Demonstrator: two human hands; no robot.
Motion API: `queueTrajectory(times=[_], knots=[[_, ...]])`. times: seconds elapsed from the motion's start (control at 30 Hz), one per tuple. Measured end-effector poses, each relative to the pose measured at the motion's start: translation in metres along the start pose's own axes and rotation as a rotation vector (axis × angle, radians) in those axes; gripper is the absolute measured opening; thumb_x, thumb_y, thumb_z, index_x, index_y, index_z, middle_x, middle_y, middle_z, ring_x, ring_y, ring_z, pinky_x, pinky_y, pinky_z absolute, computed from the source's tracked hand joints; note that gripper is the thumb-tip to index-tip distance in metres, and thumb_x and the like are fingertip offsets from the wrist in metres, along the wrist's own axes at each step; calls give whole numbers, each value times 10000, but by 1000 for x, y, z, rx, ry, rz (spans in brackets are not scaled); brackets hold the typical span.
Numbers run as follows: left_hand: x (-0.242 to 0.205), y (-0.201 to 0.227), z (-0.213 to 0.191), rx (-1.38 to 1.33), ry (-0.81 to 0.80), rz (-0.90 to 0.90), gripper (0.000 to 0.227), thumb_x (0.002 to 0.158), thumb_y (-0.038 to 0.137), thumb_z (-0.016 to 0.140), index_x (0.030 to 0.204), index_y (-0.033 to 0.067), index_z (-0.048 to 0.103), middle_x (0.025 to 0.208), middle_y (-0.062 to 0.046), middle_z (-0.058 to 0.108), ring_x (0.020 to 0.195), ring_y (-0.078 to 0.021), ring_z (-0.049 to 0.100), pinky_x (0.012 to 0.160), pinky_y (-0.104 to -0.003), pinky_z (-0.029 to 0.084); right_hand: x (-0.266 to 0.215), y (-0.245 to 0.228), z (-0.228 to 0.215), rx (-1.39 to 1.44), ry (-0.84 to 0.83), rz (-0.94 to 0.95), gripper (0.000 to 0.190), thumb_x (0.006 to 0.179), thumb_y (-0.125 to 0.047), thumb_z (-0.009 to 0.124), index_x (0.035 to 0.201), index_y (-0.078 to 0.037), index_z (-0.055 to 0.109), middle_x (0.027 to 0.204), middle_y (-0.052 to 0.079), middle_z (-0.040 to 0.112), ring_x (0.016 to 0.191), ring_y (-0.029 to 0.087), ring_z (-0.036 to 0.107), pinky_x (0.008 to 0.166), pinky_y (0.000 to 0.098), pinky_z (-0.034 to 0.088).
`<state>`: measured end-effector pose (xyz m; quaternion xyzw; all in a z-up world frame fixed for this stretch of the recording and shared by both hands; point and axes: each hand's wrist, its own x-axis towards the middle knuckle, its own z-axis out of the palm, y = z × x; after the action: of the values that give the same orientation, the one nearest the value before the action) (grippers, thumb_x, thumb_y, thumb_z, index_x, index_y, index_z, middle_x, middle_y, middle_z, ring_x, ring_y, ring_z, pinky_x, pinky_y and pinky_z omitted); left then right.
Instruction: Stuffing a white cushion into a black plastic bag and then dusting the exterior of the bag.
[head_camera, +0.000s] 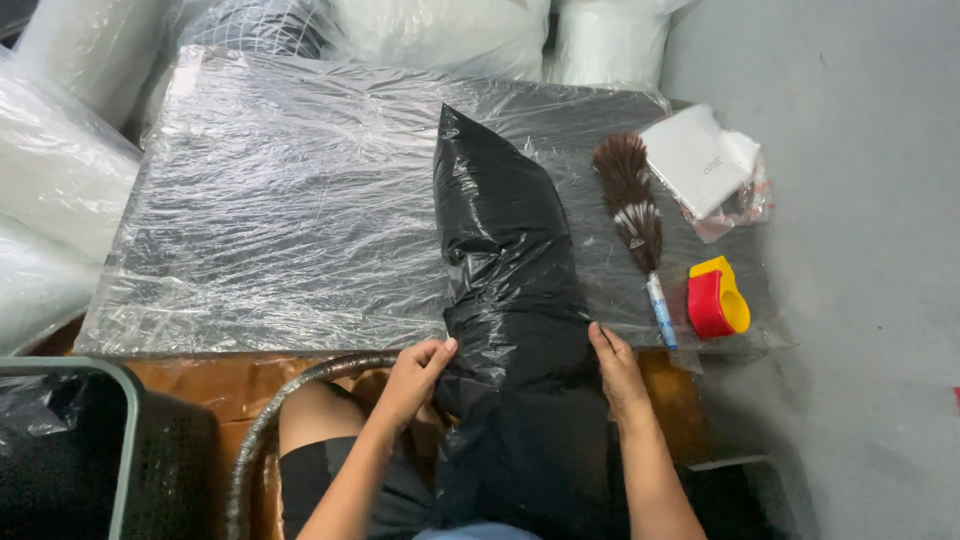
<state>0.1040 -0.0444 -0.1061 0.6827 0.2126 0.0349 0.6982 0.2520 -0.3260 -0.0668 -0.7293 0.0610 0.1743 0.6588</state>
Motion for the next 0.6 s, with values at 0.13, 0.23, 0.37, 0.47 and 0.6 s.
queueTrajectory(times=[0.13,0.23,0.37,0.47,0.6], knots=[[-1,-8,10,-62,-16,-52,389,1016,425,641,795,123,749,689,7,669,734,-123,545,717,-291,470,-51,-77,43,6,-10,125,896,888,-660,633,1534,-64,461,1624,215,370,1537,361,246,1260,525,144],[-3,-13,16,-137,-42,7,385,1011,460,616,880,114,720,823,-42,709,847,-161,590,829,-348,500,9,-12,23,144,2,245,1168,838,-683,679,1638,-22,142,1684,290,65,1567,406,30,1273,536,-2],[-8,-11,22,-379,-15,-33,168,966,258,623,858,130,635,724,20,566,744,-126,552,699,-260,436,74,113,-28,272,-233,-96,538,988,-274,548,1498,-103,538,1480,132,569,1374,286,520,1209,467,303],[-5,-14,21,-319,14,-74,195,975,264,658,830,134,647,690,23,565,715,-120,533,667,-253,426,89,136,-39,222,-232,-113,567,1018,-291,576,1542,-99,479,1488,134,565,1383,276,513,1210,468,312],[-6,-9,23,-146,26,-73,350,1010,388,669,775,129,679,653,9,592,692,-124,512,665,-272,415,106,151,-51,208,-289,-284,461,1041,-180,541,1489,-71,545,1424,161,625,1344,257,548,1167,463,374]])
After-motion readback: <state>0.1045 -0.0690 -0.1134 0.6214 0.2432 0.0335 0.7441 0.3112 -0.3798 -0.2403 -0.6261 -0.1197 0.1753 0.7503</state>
